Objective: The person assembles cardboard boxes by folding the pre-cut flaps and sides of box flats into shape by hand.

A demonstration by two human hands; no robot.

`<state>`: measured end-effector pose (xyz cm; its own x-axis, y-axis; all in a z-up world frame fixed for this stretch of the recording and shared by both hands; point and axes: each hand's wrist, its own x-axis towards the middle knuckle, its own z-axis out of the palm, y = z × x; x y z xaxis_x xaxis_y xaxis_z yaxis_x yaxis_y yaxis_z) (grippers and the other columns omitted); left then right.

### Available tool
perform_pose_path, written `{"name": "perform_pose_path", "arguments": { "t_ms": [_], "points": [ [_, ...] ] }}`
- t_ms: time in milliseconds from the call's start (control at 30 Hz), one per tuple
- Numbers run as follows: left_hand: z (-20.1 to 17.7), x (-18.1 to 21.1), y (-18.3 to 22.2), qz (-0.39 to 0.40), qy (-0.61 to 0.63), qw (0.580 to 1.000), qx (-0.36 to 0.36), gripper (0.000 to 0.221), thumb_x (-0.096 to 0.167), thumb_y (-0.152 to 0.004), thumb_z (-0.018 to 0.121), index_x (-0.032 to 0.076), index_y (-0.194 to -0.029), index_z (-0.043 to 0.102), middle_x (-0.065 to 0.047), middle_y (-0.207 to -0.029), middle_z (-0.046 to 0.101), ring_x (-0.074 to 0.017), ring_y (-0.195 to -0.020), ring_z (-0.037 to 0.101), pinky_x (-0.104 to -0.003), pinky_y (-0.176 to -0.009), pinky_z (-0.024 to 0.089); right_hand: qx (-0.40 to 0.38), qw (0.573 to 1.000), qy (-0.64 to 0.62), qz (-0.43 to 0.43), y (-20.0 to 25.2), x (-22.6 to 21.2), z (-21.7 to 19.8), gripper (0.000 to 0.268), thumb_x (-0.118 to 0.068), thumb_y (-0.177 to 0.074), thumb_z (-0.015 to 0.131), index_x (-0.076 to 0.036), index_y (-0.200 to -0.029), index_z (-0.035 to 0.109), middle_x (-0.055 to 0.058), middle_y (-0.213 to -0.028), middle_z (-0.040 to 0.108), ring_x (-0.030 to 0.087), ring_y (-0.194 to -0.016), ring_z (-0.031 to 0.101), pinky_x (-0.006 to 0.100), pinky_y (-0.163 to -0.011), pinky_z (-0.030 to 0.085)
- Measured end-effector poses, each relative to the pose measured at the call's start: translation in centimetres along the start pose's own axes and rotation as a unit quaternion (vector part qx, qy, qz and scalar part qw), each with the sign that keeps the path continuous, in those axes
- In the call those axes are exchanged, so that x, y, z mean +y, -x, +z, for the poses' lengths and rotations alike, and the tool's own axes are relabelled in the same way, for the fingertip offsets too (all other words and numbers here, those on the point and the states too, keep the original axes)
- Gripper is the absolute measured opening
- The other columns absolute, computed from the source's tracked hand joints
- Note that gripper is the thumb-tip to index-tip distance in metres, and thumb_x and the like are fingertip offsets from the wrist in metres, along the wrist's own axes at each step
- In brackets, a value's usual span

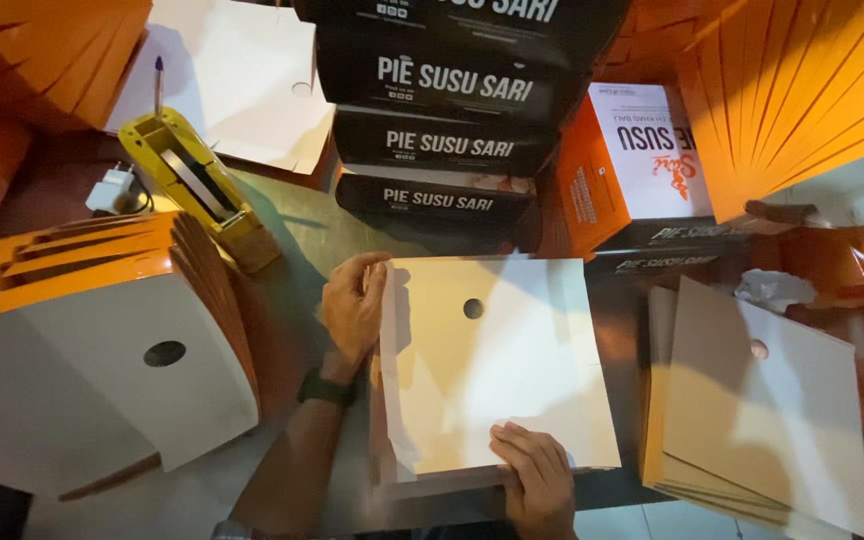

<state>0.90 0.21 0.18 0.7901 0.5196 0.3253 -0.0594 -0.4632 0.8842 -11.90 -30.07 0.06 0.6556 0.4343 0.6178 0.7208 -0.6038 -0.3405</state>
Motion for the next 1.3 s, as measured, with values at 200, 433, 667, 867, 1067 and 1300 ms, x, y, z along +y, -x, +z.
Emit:
{"name": "perform_pose_path", "arguments": {
  "t_ms": [200, 433, 667, 867, 1067, 1300],
  "points": [
    [0.2, -0.3, 0.1, -0.005, -0.025, 1.0, 0.01, 0.025, 0.029, -0.1, 0.051, 0.023, -0.106, 0.075, 0.002, -0.107, 0.077, -0.0223, -0.106, 0.068, -0.04, -0.088, 0.048, 0.006, 0.999, 0.019, 0.03, 0.6, -0.1, 0.6, 0.026, -0.022, -0.102, 0.051, -0.011, -0.106, 0.075, 0.005, -0.114, 0.078, 0.026, -0.111, 0.074, 0.041, -0.095, 0.055],
    [0.5, -0.6, 0.7, 0.07, 0.056, 0.992, 0.084, 0.023, 0.022, -0.102, 0.056, 0.014, -0.11, 0.077, -0.007, -0.115, 0.076, -0.0242, -0.114, 0.069, -0.038, -0.099, 0.05, 0.045, 0.998, -0.01, 0.045, 0.2, -0.9, 0.0, 0.031, -0.019, -0.106, 0.045, -0.01, -0.101, 0.075, 0.005, -0.109, 0.078, 0.025, -0.108, 0.075, 0.039, -0.095, 0.054],
    [-4.1, 2.6, 3.7, 0.129, 0.062, 0.975, 0.171, 0.018, 0.017, -0.102, 0.056, 0.007, -0.099, 0.07, -0.01, -0.103, 0.07, -0.027, -0.103, 0.064, -0.039, -0.097, 0.045, 0.124, 0.969, -0.159, 0.143, 2.2, 1.6, -0.2, 0.028, -0.013, -0.105, 0.047, 0.003, -0.098, 0.07, 0.017, -0.101, 0.076, 0.028, -0.097, 0.076, 0.032, -0.087, 0.061],
    [-5.0, 4.5, 3.9, 0.039, 0.157, 0.986, 0.036, 0.03, 0.025, -0.104, 0.05, 0.006, -0.114, 0.07, -0.008, -0.102, 0.073, -0.0169, -0.084, 0.068, -0.031, -0.071, 0.053, -0.02, 0.972, -0.231, 0.023, 10.6, 14.0, 2.9, 0.039, -0.03, -0.104, 0.049, 0.0, -0.121, 0.067, 0.017, -0.128, 0.072, 0.029, -0.119, 0.071, 0.036, -0.103, 0.056],
    [-5.0, 5.0, 4.2, -0.024, 0.201, 0.979, -0.022, 0.05, 0.032, -0.102, 0.051, -0.002, -0.139, 0.055, -0.019, -0.122, 0.074, -0.0244, -0.106, 0.075, -0.032, -0.083, 0.062, -0.043, 0.989, -0.142, 0.007, 11.5, 14.2, 4.7, 0.038, -0.029, -0.104, 0.046, -0.006, -0.115, 0.074, 0.011, -0.121, 0.076, 0.026, -0.114, 0.074, 0.036, -0.101, 0.059],
    [-5.2, 4.9, 3.5, -0.151, 0.285, 0.943, -0.08, 0.049, 0.03, -0.097, 0.056, 0.0, -0.136, 0.06, -0.019, -0.131, 0.069, -0.0258, -0.108, 0.074, -0.035, -0.075, 0.071, -0.006, 0.994, -0.037, -0.1, 6.7, 9.1, 2.5, 0.036, -0.035, -0.106, 0.043, -0.012, -0.114, 0.07, 0.003, -0.126, 0.073, 0.015, -0.113, 0.073, 0.029, -0.09, 0.055]
  ]
}}
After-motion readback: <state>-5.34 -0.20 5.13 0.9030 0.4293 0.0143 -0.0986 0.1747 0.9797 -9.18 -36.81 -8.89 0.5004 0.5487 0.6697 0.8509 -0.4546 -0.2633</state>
